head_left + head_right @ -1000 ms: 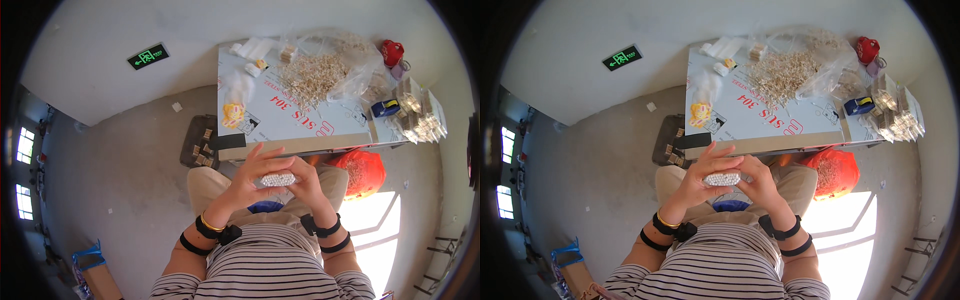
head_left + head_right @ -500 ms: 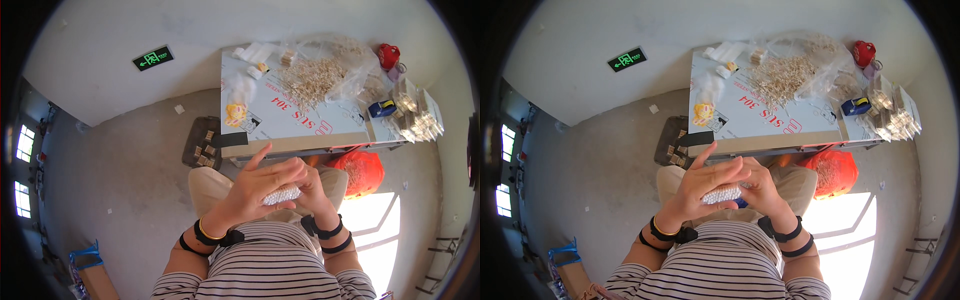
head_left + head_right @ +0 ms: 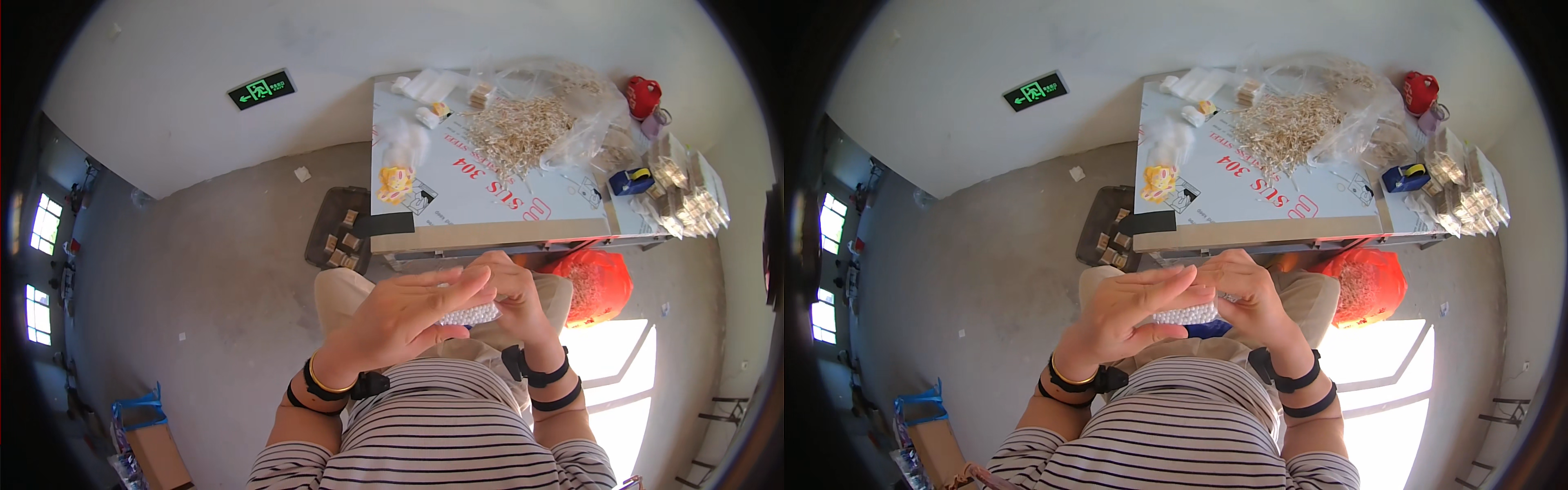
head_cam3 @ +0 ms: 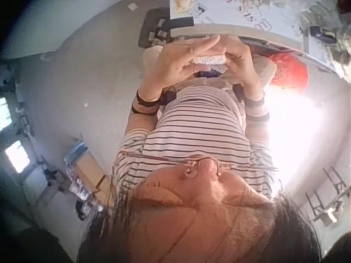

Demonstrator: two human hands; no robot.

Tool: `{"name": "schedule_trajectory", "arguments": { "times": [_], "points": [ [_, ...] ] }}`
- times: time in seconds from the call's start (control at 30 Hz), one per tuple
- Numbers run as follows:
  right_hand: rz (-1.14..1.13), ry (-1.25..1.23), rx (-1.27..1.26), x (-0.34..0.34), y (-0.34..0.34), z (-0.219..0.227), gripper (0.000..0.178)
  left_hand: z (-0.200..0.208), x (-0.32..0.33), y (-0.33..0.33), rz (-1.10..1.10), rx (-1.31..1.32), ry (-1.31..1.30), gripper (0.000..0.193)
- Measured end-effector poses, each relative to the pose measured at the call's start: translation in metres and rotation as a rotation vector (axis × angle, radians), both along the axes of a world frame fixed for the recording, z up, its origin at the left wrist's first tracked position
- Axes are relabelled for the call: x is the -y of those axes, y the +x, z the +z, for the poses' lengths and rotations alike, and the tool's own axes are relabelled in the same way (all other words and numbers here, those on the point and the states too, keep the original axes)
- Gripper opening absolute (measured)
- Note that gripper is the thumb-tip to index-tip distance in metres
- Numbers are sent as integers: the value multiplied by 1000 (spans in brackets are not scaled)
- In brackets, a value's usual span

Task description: Packing several cotton swabs into small clear plastic bags.

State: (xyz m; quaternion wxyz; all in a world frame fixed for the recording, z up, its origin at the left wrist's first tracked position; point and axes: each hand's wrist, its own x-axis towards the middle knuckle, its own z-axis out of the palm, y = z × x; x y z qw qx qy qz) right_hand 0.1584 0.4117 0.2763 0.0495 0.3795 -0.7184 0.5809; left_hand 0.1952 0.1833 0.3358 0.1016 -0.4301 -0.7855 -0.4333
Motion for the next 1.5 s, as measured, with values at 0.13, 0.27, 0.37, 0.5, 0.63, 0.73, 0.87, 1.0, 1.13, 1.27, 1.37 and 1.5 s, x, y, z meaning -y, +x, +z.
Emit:
{"name": "schedule_trajectory", "arguments": {
  "times": [0.13,0.27,0.37,0.5,0.63,0.73,0.87,1.0,1.13,1.27,1.37,1.5],
  "points": [
    [32,7,-37,-5,-3,-5,27,2,-5,0,8,-24,50,98],
    [-8,-7,-23,-3,1,4,27,-3,-4,0,16,-55,81,103],
    [5,-15,-29,-4,2,6,27,1,-10,1,16,-91,78,103],
    [4,-25,-71,-1,2,1,26,-6,-22,0,12,-38,179,93],
    [4,-44,-70,3,2,2,26,-12,-24,-1,-19,-101,161,88],
    [6,-22,-68,2,1,1,27,-10,-25,-1,6,-102,135,85],
    [33,2,-101,3,-1,1,26,-7,-30,-5,-29,-165,177,98],
    [46,-69,-34,1,0,-3,24,-6,-31,-4,0,-143,201,98],
    [65,-82,-18,-3,-1,-4,26,-12,-26,1,23,-31,223,88],
    [88,-84,1,-3,-1,-3,27,-16,-22,-2,20,-90,238,85],
    [83,-82,8,-2,-1,-4,28,-16,-23,-2,24,-103,245,83],
    [80,-68,20,-2,-3,-5,29,-13,-21,-2,20,-98,242,82]
  ]
}}
